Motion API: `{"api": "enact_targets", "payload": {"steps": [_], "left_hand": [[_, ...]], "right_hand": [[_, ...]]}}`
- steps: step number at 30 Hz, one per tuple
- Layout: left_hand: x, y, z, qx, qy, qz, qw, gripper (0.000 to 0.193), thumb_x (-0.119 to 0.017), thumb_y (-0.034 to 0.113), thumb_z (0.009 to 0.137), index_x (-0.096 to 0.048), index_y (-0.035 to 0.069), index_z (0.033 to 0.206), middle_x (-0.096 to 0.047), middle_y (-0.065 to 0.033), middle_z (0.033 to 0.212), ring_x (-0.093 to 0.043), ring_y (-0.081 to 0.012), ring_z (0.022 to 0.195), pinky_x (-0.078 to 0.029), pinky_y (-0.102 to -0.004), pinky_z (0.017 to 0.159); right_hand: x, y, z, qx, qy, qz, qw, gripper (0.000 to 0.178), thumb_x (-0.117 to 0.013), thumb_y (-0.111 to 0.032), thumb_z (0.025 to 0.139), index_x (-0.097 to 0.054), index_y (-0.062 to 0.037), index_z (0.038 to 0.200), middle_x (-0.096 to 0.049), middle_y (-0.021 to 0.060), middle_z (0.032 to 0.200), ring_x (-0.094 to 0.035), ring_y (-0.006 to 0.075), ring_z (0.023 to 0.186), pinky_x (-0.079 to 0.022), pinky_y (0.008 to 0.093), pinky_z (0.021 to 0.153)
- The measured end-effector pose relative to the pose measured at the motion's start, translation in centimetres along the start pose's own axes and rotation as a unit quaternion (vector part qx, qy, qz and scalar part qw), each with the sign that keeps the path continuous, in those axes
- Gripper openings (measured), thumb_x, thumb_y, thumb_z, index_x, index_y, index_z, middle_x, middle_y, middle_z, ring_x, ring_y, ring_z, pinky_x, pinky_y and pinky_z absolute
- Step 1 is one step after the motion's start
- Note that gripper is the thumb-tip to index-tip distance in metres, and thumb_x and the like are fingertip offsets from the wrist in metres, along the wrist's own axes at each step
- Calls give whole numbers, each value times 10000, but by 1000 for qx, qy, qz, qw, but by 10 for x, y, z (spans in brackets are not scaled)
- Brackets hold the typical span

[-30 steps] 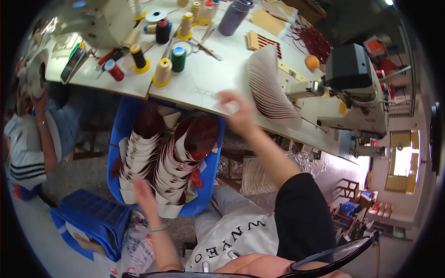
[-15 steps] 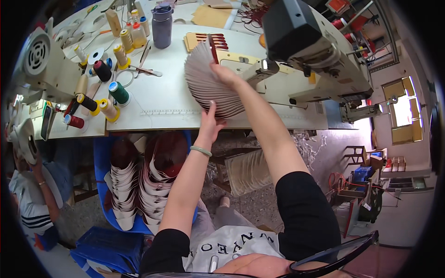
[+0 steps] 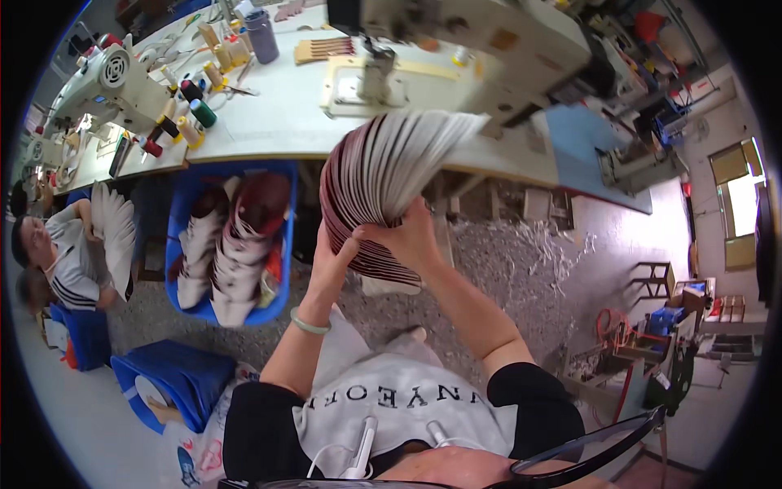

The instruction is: The person collects and aligns shoe upper pieces, feeds them through a taping machine to bind their edges with tape, folds and separates the chained pieces, and loads another stack of components into the machine.

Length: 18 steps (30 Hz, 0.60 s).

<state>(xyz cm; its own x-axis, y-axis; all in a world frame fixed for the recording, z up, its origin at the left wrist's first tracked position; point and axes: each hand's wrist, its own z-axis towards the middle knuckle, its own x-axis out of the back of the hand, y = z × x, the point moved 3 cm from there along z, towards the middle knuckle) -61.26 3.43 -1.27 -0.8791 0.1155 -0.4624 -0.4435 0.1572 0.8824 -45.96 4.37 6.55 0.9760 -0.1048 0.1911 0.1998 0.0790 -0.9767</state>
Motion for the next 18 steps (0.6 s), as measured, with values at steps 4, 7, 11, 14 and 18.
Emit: {"api": "enact_targets", "payload": {"steps": [4,7,11,14,18], "left_hand": [[-127,-12,-57,-14,-108,59,992,834,-761,267,789,-288,-2,1421,-447,-112,1358,-432,-205,1250,-338,-335,1057],[-209,-38,-85,-9,-205,37,978,812,-763,213,781,-302,-13,1411,-460,-113,1349,-444,-199,1243,-347,-336,1055],[-303,-75,-109,26,-300,124,946,738,-724,198,818,-326,-19,1400,-519,-106,1291,-489,-177,1192,-388,-311,1015],[-359,-120,-113,82,-348,110,928,687,-649,229,879,-303,-14,1421,-494,-112,1317,-461,-179,1206,-353,-309,1032],[-420,-170,-118,133,-457,68,877,775,-648,306,881,-224,-3,1452,-360,-150,1434,-327,-207,1337,-276,-338,1097]], "right_hand": [[117,-6,-107,-7,70,4,998,585,-866,-202,623,-595,23,1090,-669,119,1030,-636,220,962,-489,343,854],[197,-15,-170,3,177,-70,982,456,-844,-152,667,-630,15,1035,-681,88,992,-644,200,890,-500,334,802],[282,-27,-229,74,346,1,936,347,-804,-125,726,-632,11,995,-684,89,910,-646,179,800,-509,312,739],[334,-5,-260,135,457,-123,871,394,-812,-159,717,-607,26,998,-676,131,900,-657,223,791,-518,336,692],[386,4,-275,151,516,-387,749,477,-837,-250,671,-616,25,992,-671,174,911,-666,337,782,-524,380,712]]}}
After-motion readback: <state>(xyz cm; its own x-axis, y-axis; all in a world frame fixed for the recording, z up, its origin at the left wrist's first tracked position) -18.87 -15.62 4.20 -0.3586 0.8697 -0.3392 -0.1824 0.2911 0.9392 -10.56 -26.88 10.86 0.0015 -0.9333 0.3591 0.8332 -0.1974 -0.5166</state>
